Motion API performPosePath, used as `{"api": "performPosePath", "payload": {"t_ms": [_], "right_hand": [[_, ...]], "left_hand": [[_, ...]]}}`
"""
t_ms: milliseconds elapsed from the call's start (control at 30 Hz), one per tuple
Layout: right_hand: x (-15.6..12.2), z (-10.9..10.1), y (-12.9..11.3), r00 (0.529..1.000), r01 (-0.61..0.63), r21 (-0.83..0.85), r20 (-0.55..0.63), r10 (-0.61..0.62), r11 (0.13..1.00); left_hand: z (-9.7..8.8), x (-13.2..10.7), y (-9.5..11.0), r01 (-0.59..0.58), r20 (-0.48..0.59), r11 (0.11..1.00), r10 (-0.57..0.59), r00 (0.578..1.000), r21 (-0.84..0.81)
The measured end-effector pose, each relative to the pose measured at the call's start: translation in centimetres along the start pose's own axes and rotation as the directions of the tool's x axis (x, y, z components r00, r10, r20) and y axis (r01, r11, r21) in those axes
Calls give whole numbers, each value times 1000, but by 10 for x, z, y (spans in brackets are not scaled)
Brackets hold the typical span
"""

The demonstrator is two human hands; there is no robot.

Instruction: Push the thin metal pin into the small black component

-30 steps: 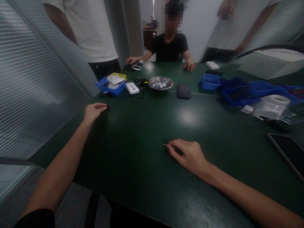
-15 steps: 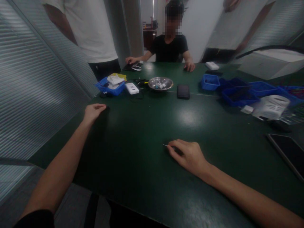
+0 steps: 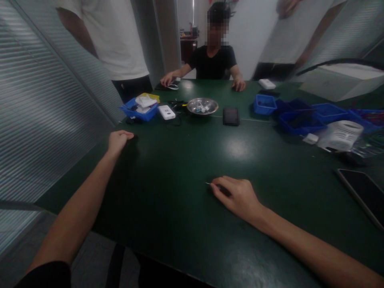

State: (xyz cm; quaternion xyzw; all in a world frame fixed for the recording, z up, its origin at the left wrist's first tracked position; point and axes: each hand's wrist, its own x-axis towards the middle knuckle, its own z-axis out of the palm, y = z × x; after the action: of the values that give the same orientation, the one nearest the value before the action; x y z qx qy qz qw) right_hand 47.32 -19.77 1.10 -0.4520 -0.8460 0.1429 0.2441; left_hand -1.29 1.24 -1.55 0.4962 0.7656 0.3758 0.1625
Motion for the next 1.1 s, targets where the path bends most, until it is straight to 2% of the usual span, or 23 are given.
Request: {"api": "performPosePath", "payload": {"t_ms": [133,267,367,500,733,967,1100], "right_hand": [[0,0,0,1000,4,-6,0,-4,1000],[-1,1,1,1000,9,-10,9,-9,1000],[-1,2,2,1000,5,-10,11,-5,1000],[-1,2,2,1000,1,-6,8,-1,1000],[0,0,0,1000,-5,-3,19,5,1000],[1,-1,-1,1000,2,-5,15,-2,1000],[0,0,-2,1000,7,-3,5,-7,1000]], "left_hand": [[2,-3,3,-30,-29,999,30,999,-21],[0,-9,7,-150,-48,974,160,986,172],[-3,-16,12,-282,-16,892,307,952,353],[-8,-29,21,-422,108,742,433,895,522],[-12,-43,35,-447,183,633,439,880,632],[-5,-50,42,-452,219,541,441,870,709],[-2,-54,41,-443,212,553,432,877,706]]}}
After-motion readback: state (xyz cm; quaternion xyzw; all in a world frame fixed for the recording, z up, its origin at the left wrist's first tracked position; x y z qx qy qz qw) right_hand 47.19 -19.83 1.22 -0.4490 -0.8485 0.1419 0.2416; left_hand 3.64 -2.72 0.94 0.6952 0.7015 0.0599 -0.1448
